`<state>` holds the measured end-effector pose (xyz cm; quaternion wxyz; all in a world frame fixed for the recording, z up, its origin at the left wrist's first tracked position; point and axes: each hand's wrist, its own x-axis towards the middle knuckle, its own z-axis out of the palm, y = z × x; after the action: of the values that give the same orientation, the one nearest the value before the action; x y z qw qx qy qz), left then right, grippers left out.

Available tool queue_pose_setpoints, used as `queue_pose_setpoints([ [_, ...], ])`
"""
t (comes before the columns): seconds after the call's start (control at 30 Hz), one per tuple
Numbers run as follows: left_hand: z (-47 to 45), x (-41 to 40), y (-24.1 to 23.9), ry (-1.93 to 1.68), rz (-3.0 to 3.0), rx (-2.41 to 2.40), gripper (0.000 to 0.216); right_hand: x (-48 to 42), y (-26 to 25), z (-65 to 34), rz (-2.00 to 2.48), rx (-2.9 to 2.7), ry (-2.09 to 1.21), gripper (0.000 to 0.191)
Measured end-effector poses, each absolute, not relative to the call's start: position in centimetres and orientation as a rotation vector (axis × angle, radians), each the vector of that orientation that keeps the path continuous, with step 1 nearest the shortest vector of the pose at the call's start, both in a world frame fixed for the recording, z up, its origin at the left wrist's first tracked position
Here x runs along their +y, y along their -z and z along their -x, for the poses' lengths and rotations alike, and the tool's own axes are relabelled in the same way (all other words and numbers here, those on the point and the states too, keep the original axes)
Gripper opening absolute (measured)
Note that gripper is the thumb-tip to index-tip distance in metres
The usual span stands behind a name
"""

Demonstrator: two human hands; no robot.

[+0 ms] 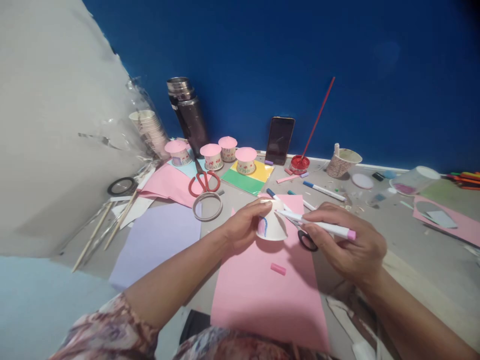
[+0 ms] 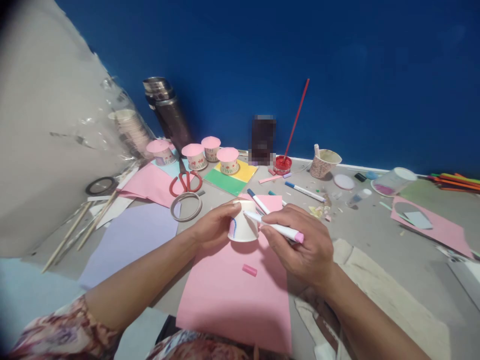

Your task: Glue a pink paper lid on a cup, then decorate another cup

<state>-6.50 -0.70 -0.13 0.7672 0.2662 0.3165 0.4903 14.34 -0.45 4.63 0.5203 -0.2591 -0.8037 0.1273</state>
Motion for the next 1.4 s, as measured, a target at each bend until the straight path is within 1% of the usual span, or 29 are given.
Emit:
queue_pose_setpoints([
  [0.27, 6.47, -0.75, 0.07, -1.052, -0.63, 0.708, 0.032, -0.35, -4.52, -14.41, 0.626, -1.947, -0.266, 0.015],
  [0.5, 6.26, -0.62, 0.44, -1.057, -0.573, 0.704, 0.041, -0.31, -4.62, -14.4, 0.657, -1.958, -0.276, 0.013],
  [0.9, 6.32, -0.79, 0.42, -1.052, -0.65, 0.711, 0.034, -0.21, -4.62, -14.4, 0.642, -1.969, -0.277, 0.013],
  [1.4, 6.25, -0.77, 0.26, -1.023, -0.71, 0.74, 0.041, -0.1, -4.36, -14.54, 0.636, -1.983, -0.29, 0.014],
])
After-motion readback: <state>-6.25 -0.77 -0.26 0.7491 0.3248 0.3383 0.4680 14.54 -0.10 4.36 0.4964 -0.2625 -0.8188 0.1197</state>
